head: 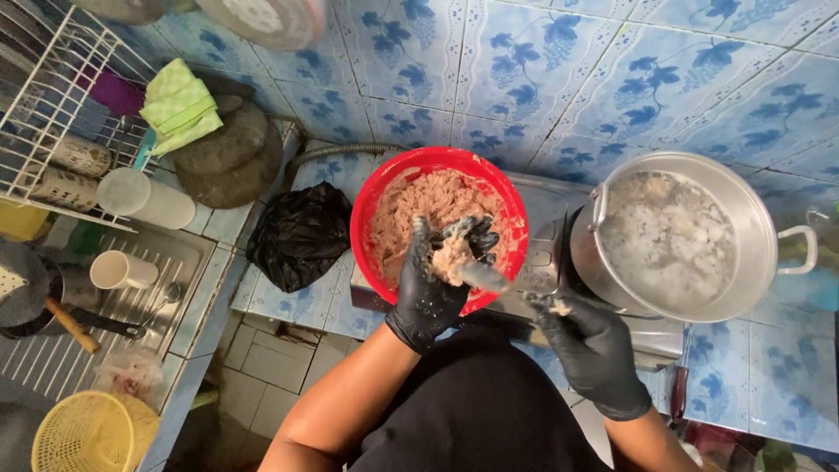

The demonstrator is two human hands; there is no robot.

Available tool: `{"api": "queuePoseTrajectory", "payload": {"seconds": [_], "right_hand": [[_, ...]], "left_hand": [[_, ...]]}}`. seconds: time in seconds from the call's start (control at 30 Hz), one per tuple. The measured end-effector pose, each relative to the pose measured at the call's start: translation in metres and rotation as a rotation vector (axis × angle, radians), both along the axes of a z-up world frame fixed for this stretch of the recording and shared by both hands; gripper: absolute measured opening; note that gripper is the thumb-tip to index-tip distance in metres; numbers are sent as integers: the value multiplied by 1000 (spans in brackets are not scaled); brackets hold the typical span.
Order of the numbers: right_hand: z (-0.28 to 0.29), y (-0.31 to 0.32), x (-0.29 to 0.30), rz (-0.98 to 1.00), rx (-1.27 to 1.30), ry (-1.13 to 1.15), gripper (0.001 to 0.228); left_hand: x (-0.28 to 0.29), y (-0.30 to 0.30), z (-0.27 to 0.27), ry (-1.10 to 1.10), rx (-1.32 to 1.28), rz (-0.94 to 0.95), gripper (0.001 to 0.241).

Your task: Forming meatballs from a meat mixture using a spoon and hand, then dropping them into a pot of boiling water.

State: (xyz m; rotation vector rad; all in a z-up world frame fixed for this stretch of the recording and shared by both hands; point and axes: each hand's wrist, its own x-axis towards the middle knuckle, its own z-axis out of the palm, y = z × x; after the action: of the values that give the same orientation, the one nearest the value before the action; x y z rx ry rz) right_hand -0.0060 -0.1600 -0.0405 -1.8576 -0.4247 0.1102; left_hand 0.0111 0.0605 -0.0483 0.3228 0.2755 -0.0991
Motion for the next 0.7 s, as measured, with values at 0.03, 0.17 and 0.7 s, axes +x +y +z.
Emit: {"api": "queuePoseTrajectory", "payload": {"seconds": [0.03, 0.17, 0.7], "right_hand": [[2, 0, 1, -2, 0, 0, 19], [11, 6, 5, -93, -125, -27, 28], [8, 37, -4, 54, -158, -102, 32]], "left_hand": [[0, 1, -4, 0, 0, -2, 83], [3, 1, -14, -262, -85, -125, 94], [1, 21, -68, -132, -356, -312, 78]]}}
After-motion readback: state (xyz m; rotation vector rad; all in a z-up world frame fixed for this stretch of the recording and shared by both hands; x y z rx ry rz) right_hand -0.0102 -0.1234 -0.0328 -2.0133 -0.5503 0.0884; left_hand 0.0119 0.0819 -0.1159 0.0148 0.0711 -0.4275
